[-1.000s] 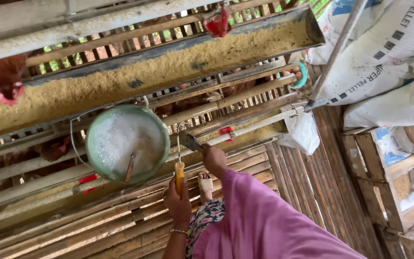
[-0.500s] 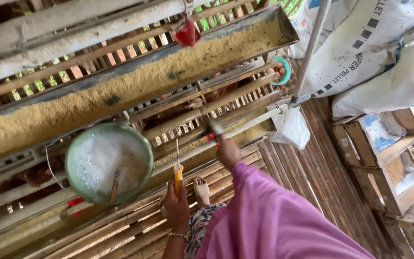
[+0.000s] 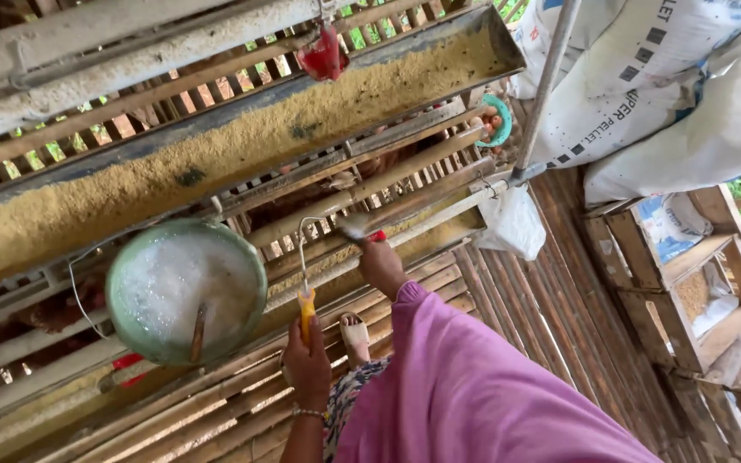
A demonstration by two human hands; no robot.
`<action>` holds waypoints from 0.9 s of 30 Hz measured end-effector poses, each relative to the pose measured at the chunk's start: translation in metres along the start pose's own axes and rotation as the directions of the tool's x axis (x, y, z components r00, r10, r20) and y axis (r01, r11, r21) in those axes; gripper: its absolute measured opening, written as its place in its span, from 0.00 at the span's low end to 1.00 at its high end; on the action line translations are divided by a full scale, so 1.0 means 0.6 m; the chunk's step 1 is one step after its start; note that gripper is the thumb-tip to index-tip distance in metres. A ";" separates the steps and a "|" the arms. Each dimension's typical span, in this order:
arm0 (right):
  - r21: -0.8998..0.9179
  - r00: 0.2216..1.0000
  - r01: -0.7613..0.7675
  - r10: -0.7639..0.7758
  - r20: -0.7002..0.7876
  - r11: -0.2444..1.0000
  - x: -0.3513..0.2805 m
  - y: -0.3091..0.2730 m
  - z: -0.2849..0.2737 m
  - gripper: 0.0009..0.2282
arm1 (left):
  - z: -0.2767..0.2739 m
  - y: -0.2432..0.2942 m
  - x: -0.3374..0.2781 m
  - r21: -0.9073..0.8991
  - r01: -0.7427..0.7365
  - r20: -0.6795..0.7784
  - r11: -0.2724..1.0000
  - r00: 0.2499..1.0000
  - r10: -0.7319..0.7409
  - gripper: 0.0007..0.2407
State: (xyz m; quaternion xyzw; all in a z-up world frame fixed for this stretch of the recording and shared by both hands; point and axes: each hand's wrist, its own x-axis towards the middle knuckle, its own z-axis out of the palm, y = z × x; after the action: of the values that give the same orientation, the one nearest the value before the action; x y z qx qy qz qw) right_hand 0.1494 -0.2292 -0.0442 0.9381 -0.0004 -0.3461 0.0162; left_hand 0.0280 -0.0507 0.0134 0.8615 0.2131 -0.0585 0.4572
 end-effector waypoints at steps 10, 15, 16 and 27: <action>0.768 0.843 -0.344 0.538 -0.001 0.540 0.071 0.177 0.025 0.12 | -0.011 -0.016 0.023 -0.100 -0.095 -0.077 0.990 0.993 0.087 0.16; 0.838 0.938 -0.303 0.296 0.179 0.454 0.002 0.045 -0.015 0.10 | 0.002 -0.030 0.007 -0.072 -0.091 -0.077 0.993 0.993 0.086 0.15; 0.824 0.965 -0.237 0.224 0.138 0.514 -0.008 0.050 -0.019 0.09 | 0.003 -0.028 0.004 -0.032 -0.101 -0.060 0.994 0.993 0.099 0.15; 0.305 0.809 0.092 0.250 0.532 -0.948 0.031 0.076 -0.040 0.12 | -0.005 -0.027 0.006 -0.114 -0.027 -0.005 0.993 1.000 0.027 0.15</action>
State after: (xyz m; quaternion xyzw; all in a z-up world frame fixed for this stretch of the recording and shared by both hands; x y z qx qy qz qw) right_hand 0.1796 -0.2741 -0.0369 0.1716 -0.6016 0.0441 -0.7789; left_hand 0.0242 -0.0388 0.0017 0.8368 0.2052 -0.0383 0.5062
